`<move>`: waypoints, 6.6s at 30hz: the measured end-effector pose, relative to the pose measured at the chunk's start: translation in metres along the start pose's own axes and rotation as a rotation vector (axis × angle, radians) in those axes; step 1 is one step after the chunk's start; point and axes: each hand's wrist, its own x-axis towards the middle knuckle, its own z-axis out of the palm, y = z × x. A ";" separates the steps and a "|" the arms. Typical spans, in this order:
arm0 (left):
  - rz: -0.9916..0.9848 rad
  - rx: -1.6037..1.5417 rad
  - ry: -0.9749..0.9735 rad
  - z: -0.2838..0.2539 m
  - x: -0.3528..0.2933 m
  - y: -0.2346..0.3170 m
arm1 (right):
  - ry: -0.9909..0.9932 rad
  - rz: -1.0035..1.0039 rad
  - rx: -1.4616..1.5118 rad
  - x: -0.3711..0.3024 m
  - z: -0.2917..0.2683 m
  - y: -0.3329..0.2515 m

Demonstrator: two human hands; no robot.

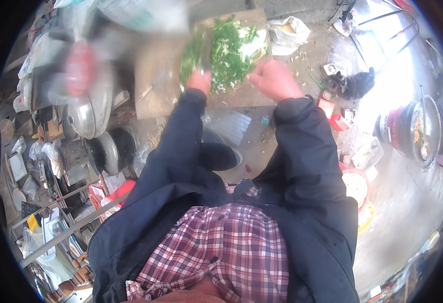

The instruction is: The person opens a small red box and removes a round item, then places it aside. They then use a knife to chop green leafy vegetables and white pieces on a wooden cutting board, repeatedly gathering and chopping the pile.

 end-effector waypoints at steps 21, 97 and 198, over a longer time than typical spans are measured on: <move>-0.051 0.015 -0.038 0.013 -0.010 0.007 | 0.011 -0.014 0.008 0.000 0.000 0.000; 0.043 0.099 0.131 -0.017 0.013 -0.046 | 0.027 0.031 -0.009 0.000 -0.002 0.002; -0.114 0.104 -0.047 -0.005 0.047 -0.084 | 0.012 0.004 -0.036 -0.003 -0.003 -0.001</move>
